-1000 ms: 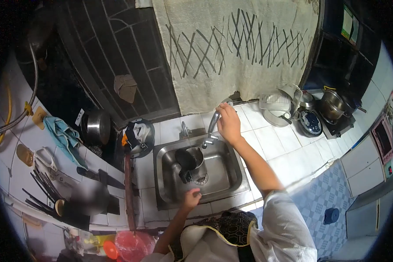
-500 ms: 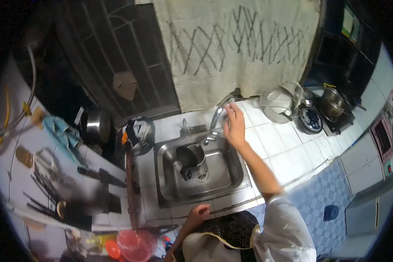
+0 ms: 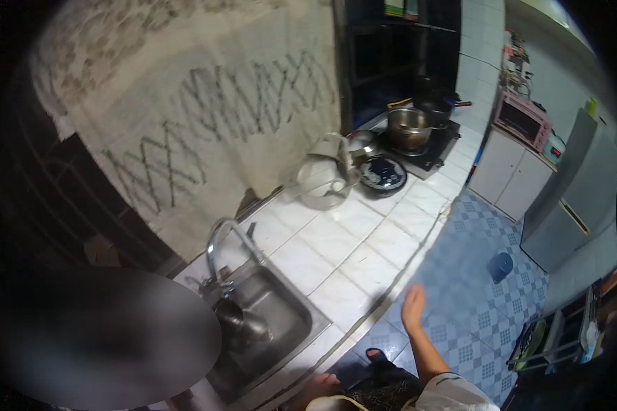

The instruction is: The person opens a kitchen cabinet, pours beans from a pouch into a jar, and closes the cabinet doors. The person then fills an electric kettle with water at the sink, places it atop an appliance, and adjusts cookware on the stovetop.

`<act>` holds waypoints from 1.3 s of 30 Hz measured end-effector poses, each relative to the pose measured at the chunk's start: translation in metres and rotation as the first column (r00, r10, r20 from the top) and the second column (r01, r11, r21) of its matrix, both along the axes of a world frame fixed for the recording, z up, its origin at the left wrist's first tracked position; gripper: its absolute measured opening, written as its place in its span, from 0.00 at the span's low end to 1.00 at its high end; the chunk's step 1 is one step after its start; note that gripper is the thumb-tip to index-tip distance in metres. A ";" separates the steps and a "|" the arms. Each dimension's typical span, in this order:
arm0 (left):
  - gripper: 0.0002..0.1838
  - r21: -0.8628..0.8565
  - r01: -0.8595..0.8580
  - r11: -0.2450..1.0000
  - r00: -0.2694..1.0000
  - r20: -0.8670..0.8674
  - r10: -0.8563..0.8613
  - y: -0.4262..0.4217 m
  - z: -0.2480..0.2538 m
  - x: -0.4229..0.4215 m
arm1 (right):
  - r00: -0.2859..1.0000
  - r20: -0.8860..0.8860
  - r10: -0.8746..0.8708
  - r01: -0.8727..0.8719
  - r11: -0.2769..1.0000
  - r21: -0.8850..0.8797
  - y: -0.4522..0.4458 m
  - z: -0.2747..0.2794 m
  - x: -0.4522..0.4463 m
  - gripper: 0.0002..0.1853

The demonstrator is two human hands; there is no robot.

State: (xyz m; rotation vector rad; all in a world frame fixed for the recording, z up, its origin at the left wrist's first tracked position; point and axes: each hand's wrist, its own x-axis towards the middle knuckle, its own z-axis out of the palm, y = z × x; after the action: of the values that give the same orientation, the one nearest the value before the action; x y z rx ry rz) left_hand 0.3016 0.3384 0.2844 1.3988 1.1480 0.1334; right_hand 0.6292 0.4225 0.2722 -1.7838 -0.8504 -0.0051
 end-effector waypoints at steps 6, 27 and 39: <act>0.18 0.070 0.184 0.980 0.980 -0.087 -0.177 0.043 -0.011 0.120 | 0.929 -0.324 -0.177 0.221 0.970 0.105 -0.032 -0.004 0.153 0.11; 0.17 0.376 0.696 0.612 0.671 -0.039 -0.740 0.218 -0.027 0.655 | 0.807 -0.587 -0.069 -0.076 0.973 -0.218 -0.102 -0.135 0.566 0.04; 0.20 0.549 0.796 0.254 0.396 -0.155 -0.905 0.349 0.049 1.024 | 0.915 -0.183 -0.360 0.137 0.702 -0.699 0.012 -0.010 0.798 0.15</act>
State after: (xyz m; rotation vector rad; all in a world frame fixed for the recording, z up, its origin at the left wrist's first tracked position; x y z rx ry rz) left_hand 1.3256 0.6869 0.3332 2.3260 -0.0319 -0.2242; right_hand 1.4277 0.4342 0.2625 -2.4980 -0.3732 0.4526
